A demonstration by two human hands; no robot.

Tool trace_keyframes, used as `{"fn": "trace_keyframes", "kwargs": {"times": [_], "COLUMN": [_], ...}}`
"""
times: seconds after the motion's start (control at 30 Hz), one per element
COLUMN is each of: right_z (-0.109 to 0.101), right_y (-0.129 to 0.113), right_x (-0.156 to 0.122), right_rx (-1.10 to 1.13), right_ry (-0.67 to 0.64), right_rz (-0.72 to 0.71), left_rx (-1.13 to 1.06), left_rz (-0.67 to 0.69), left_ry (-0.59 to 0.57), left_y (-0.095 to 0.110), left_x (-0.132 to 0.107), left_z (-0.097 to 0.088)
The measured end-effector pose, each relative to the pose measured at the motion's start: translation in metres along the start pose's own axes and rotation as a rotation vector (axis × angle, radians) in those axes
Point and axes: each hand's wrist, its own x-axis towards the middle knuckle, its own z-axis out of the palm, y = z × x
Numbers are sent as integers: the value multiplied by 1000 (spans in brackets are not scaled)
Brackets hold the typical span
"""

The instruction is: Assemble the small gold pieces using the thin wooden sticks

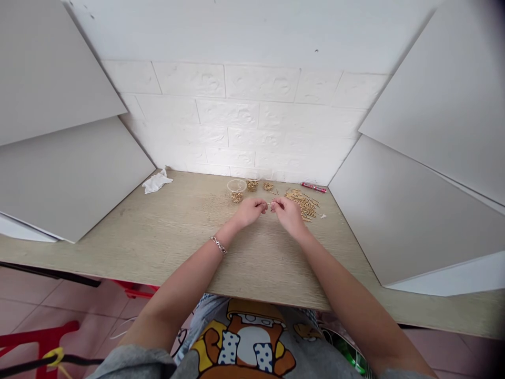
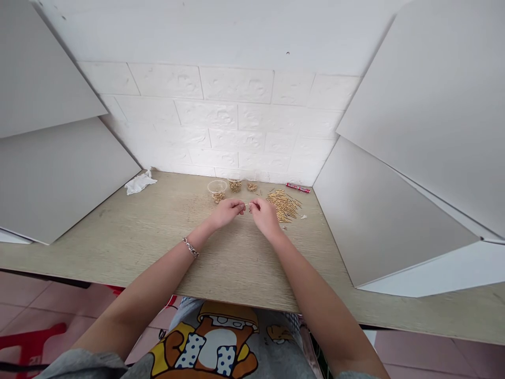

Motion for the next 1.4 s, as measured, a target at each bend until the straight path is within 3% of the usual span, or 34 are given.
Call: {"fn": "trace_keyframes", "kwargs": {"times": [0.2,0.33,0.5,0.73,0.97,1.17,1.4], "right_z": [-6,-9,-1,-1,2,-1,-9], "right_y": [-2,-1,0,3,2,1,-2], "right_x": [-1,0,-1,0,-2,1,4], "right_rx": [-190,-97,-10,42,6,103,169], "right_ry": [-19,-111,-42,-98,-57,-50,-51], "right_rz": [-160,-79,2,20,-22,2,44], "left_rx": [4,22,78,132,162,140,204], "left_rz": [13,29,10,52,84,77,94], "left_ry": [-2,-32,12,-2,8,7,85], "left_y": [0,-2,-2,-3,-3,-4,-7], "left_x": [-1,-1,-1,-1,-1,1,2], "left_z": [-2,-1,1,1,1,-3,-7]}}
